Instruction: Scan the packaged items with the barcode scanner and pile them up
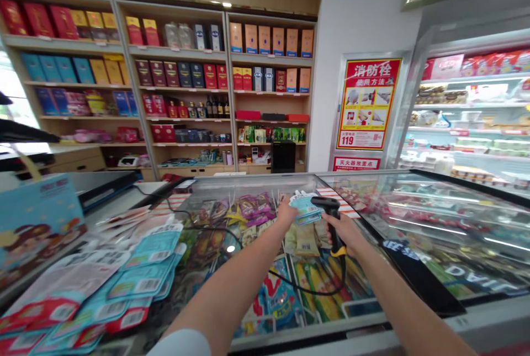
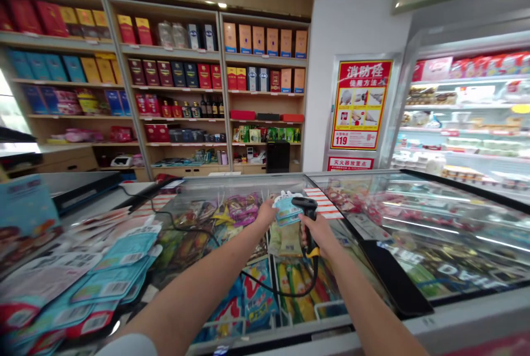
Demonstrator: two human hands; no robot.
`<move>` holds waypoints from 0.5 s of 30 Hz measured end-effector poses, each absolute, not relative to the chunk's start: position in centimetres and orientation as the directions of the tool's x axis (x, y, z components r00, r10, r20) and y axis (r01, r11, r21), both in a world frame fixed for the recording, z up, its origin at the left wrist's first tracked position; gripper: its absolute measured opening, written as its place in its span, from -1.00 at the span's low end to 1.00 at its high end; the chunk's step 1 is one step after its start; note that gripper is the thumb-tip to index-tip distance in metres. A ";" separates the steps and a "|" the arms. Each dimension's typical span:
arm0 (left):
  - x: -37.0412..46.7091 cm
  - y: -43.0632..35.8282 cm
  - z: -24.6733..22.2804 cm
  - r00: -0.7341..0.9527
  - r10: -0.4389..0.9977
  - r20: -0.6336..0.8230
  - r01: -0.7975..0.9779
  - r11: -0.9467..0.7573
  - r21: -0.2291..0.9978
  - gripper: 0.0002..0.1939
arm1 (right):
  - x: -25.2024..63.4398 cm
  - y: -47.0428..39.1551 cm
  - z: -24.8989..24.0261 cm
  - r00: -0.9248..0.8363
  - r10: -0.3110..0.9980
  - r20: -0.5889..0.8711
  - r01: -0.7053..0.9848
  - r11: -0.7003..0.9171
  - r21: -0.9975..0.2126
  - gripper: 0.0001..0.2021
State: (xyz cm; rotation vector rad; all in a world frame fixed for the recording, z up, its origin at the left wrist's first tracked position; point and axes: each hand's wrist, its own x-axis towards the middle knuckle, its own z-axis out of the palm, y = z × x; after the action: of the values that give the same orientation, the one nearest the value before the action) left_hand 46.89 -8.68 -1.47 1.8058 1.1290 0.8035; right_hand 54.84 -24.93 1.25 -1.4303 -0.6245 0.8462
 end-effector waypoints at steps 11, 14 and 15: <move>24.7 -7.3 1.7 0.358 0.900 0.250 0.558 -0.421 0.715 -0.83 | 46.2 -20.8 0.8 0.353 0.926 -0.136 -0.116 -0.101 -0.988 -0.72; 18.0 -7.1 2.8 0.185 0.943 0.276 0.738 -0.319 0.594 -0.73 | 43.1 -19.1 0.9 0.267 0.955 -0.126 -0.127 -0.094 -0.987 -0.69; 16.2 -7.0 3.0 0.140 0.950 0.279 0.789 -0.278 0.548 -0.69 | 42.1 -18.6 1.0 0.243 0.963 -0.118 -0.130 -0.088 -0.988 -0.69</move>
State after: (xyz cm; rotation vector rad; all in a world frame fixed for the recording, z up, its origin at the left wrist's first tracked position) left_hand 16.17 -7.01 2.98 2.1500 1.6944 0.8553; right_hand 42.06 -18.60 0.97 -1.3050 -0.8856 1.1472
